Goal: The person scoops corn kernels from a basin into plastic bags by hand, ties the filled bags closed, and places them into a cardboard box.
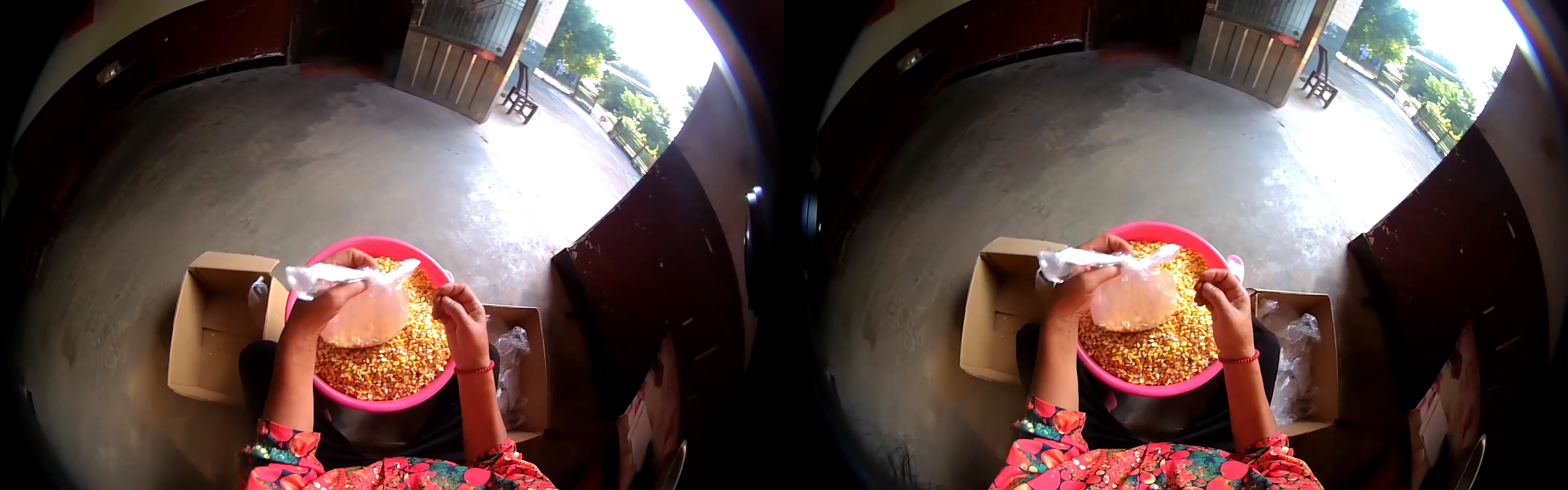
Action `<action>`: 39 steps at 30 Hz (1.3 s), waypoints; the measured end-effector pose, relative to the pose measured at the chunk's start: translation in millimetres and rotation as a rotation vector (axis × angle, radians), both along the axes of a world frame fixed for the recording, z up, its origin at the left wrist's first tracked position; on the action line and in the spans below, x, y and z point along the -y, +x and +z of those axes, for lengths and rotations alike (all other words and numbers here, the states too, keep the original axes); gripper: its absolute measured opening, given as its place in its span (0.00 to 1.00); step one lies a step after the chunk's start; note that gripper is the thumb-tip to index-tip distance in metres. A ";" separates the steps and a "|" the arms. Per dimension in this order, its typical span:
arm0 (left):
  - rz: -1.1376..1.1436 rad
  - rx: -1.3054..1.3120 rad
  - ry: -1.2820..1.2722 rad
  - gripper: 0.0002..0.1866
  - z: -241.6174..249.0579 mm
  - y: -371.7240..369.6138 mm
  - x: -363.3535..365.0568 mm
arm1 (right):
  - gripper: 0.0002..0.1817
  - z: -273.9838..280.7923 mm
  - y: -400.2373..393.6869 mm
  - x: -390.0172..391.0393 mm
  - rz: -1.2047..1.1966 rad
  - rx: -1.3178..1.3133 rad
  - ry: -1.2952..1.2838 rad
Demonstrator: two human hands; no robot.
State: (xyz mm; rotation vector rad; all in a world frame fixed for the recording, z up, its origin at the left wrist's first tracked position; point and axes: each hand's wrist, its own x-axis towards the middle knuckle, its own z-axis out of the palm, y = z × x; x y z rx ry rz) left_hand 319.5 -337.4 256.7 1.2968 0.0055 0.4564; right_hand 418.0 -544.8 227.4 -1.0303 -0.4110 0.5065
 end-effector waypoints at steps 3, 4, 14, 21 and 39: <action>-0.014 -0.054 0.074 0.08 1.4 -3.4 -1.5 | 0.06 -10.7 -5.9 17.0 -0.016 -0.025 -0.047; -0.026 -0.048 0.119 0.08 2.7 -3.6 -0.1 | 0.05 -11.6 -9.1 18.8 -0.014 0.017 -0.095; -0.006 0.148 0.080 0.11 8.4 7.1 18.8 | 0.06 -18.4 -29.9 38.7 0.021 0.116 -0.218; -0.127 0.005 0.519 0.09 35.0 2.6 47.0 | 0.11 16.3 -33.0 19.2 -0.075 0.465 -0.207; -0.289 0.133 0.246 0.18 21.9 0.7 25.6 | 0.04 17.7 -25.7 -2.8 -0.217 0.570 -0.239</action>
